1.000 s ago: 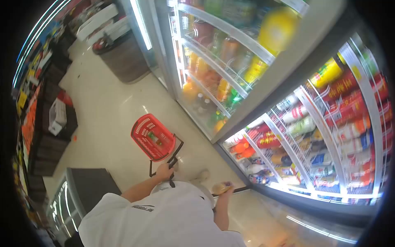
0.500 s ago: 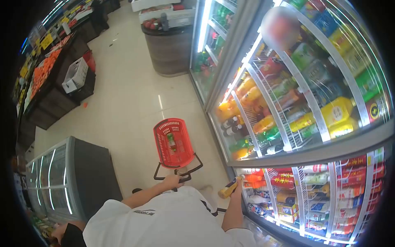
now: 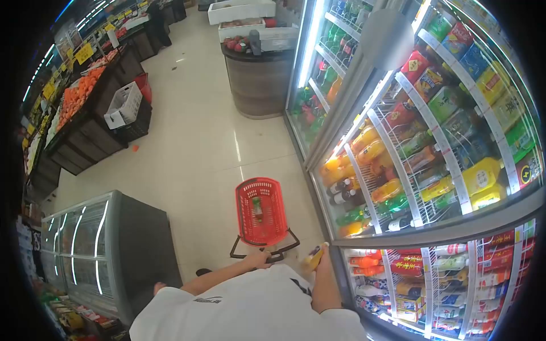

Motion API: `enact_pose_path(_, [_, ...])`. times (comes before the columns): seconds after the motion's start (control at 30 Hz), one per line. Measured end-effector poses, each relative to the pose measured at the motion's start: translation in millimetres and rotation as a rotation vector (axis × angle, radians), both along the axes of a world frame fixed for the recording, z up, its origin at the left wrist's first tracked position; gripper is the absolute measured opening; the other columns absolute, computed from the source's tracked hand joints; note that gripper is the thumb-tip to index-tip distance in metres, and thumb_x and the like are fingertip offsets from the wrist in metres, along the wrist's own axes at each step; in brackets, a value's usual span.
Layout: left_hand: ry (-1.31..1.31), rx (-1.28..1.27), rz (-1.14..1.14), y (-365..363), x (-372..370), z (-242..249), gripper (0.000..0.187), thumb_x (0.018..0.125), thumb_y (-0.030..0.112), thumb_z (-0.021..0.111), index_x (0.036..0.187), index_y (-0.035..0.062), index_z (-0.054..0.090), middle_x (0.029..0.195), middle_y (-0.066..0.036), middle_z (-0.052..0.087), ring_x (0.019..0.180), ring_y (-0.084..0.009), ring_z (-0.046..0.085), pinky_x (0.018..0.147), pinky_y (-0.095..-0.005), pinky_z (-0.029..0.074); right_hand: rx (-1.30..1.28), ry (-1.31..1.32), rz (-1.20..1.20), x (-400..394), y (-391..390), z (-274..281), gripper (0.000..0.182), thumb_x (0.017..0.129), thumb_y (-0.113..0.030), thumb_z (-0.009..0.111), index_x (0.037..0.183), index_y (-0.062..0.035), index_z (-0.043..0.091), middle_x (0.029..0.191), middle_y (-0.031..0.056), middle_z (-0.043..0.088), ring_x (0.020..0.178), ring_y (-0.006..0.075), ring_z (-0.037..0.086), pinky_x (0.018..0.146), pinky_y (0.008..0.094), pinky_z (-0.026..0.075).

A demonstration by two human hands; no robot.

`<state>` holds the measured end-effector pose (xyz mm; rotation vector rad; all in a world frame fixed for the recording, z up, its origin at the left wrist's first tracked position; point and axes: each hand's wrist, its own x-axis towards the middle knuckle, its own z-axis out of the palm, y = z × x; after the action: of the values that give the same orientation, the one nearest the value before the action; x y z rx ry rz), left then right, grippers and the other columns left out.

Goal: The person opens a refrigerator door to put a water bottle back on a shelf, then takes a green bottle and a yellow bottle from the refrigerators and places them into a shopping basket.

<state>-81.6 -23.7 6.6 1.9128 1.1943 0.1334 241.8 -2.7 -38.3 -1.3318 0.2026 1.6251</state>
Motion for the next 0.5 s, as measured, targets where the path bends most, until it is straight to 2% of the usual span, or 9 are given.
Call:
enact_pose_path(0.1, [0.065, -0.078, 0.037, 5.2, -6.0, 30.2, 0.043, 0.075, 0.045, 0.069, 0.093, 0.0057, 0.069, 0.085, -0.021, 0.068, 0.082, -0.0377, 0.066, 0.075, -0.0481, 0.052, 0.129, 0.07, 0.022, 7.0, 33.1, -11.0, 0.036, 0.085, -0.047, 0.061, 0.093, -0.012, 0.055, 0.068, 0.0109, 0.061, 0.062, 0.0291, 0.063, 0.057, 0.0411, 0.055])
enact_pose_path(0.13, [0.053, -0.092, 0.065, 5.5, -6.8, 31.0, 0.043, 0.072, 0.044, 0.072, 0.093, 0.0062, 0.069, 0.086, -0.021, 0.068, 0.081, -0.038, 0.066, 0.073, -0.0479, 0.052, 0.133, 0.072, 0.022, 4.1, 44.8, -3.5, 0.036, 0.085, -0.047, 0.061, 0.093, -0.012, 0.055, 0.068, 0.0109, 0.061, 0.062, 0.0291, 0.063, 0.057, 0.0411, 0.055])
enact_pose_path(0.23, [0.043, -0.087, 0.051, 9.2, -5.1, 21.2, 0.043, 0.072, 0.043, 0.073, 0.094, 0.0061, 0.069, 0.085, -0.022, 0.068, 0.08, -0.0382, 0.066, 0.073, -0.0476, 0.052, 0.195, 0.11, 0.08, -6.1, 75.7, 21.5, 0.036, 0.086, -0.047, 0.059, 0.091, -0.0123, 0.055, 0.067, 0.011, 0.06, 0.06, 0.0282, 0.062, 0.054, 0.0392, 0.054])
enact_pose_path(0.3, [0.013, -0.004, 0.125, 7.2, 0.9, 23.8, 0.041, 0.071, 0.043, 0.074, 0.088, 0.0057, 0.07, 0.08, -0.021, 0.068, 0.078, -0.0375, 0.066, 0.07, -0.0482, 0.051, 0.272, 0.181, 0.089, -12.5, 84.5, 25.3, 0.034, 0.086, -0.043, 0.062, 0.094, -0.0106, 0.056, 0.071, 0.0115, 0.061, 0.064, 0.0284, 0.064, 0.059, 0.0395, 0.056])
enact_pose_path(0.43, [0.136, -0.114, 0.069, 10.2, 16.9, 51.1, 0.038, 0.075, 0.041, 0.072, 0.092, 0.0071, 0.069, 0.085, -0.019, 0.069, 0.078, -0.0365, 0.067, 0.072, -0.0473, 0.052, 0.205, 0.207, 0.017, -28.4, 117.6, 42.5, 0.028, 0.084, -0.034, 0.069, 0.095, -0.0128, 0.055, 0.078, 0.0087, 0.06, 0.069, 0.0265, 0.064, 0.061, 0.0403, 0.056])
enact_pose_path(0.5, [0.182, -0.041, 0.094, 6.8, 23.7, 58.7, 0.037, 0.077, 0.041, 0.069, 0.093, 0.0072, 0.069, 0.087, -0.018, 0.069, 0.079, -0.0358, 0.067, 0.074, -0.0473, 0.053, 0.144, 0.344, 0.133, -29.5, 138.1, 33.2, 0.03, 0.082, -0.027, 0.07, 0.103, -0.0117, 0.053, 0.087, 0.0111, 0.061, 0.077, 0.0274, 0.064, 0.067, 0.0419, 0.057])
